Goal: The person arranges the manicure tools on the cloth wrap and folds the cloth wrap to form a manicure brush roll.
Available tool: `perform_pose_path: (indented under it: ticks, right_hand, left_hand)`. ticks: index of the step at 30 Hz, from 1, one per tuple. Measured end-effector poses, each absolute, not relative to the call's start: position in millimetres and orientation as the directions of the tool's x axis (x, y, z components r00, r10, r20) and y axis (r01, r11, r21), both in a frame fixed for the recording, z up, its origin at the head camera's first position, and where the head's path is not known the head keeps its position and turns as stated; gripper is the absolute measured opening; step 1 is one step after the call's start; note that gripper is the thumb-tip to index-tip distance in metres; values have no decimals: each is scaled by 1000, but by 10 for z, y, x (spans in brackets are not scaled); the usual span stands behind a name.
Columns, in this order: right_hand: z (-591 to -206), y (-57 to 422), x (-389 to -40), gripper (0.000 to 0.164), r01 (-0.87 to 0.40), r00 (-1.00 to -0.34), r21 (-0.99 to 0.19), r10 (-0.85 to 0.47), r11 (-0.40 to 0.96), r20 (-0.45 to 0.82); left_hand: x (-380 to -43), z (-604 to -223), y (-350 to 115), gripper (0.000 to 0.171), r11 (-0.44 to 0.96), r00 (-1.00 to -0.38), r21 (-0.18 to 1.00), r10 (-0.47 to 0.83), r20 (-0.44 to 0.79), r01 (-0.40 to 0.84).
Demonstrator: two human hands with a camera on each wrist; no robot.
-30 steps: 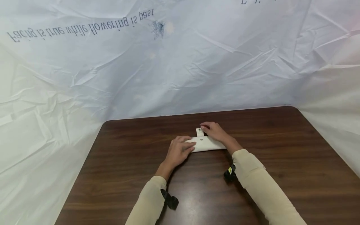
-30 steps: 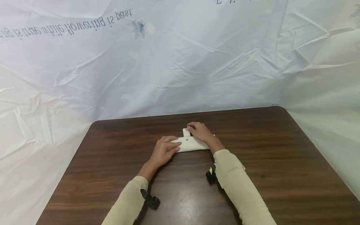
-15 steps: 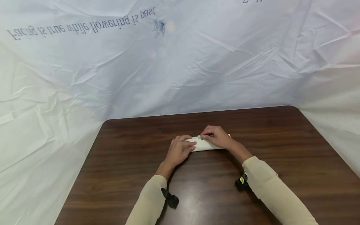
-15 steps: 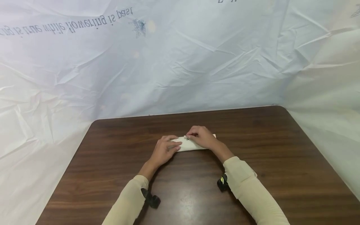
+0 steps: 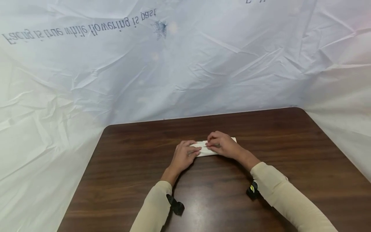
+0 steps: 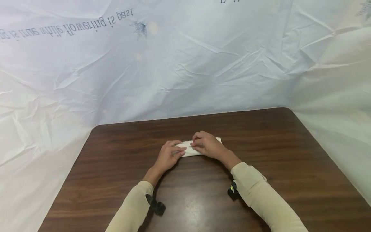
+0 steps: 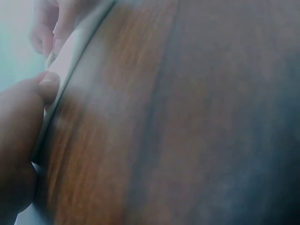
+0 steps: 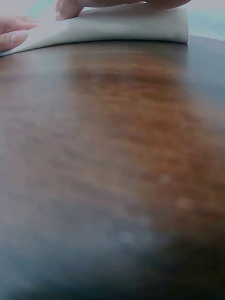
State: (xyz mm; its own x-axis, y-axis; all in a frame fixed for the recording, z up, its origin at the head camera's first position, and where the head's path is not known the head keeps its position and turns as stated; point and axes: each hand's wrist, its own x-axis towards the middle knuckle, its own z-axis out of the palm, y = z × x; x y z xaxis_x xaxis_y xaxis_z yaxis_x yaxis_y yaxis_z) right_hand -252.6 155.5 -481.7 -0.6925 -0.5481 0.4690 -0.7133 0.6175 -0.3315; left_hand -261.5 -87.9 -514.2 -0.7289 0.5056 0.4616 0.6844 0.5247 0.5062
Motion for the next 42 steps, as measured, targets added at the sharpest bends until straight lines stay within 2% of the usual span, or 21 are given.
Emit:
perform_pose_path:
  ticks: [5, 13, 20, 23, 29, 32, 35, 39, 42]
  right_hand:
    - [-4834, 1561, -2542, 8, -757, -635, -241, -595, 608, 492]
    - [-4839, 1591, -2573, 5, -837, -488, -60, -691, 544, 533]
    - [-4818, 1601, -2556, 7, -835, -466, 34, -739, 549, 487]
    - [-4830, 1591, -2531, 8, -816, -501, 13, -718, 578, 483]
    - [-4895, 1517, -2441, 11, -674, -721, -314, -501, 669, 479]
    - [-4910, 1473, -2460, 15, -644, -750, -369, -456, 670, 479]
    - [-4939, 1467, -2497, 14, -685, -709, -341, -482, 644, 515]
    - [-4982, 1512, -2539, 10, -780, -595, -272, -534, 564, 600]
    - [-4973, 1540, -2575, 11, -828, -529, -230, -579, 511, 620]
  left_hand:
    - [-2622, -5154, -882, 20, 518, -723, 505, 503, 472, 690]
    - [-2626, -5149, -884, 20, 517, -721, 503, 513, 466, 693]
    - [-2632, -5134, -885, 20, 513, -727, 516, 518, 451, 685]
    - [-2638, -5141, -887, 21, 518, -731, 518, 519, 443, 681]
    - [-2624, -5144, -894, 21, 521, -726, 507, 523, 448, 687]
    - [-2616, -5146, -906, 21, 528, -733, 508, 515, 446, 680]
    - [-2609, -5156, -913, 21, 532, -742, 516, 501, 446, 671]
    - [-2610, -5151, -900, 19, 522, -732, 514, 503, 460, 681]
    - [-2619, -5128, -895, 19, 519, -731, 515, 499, 465, 682]
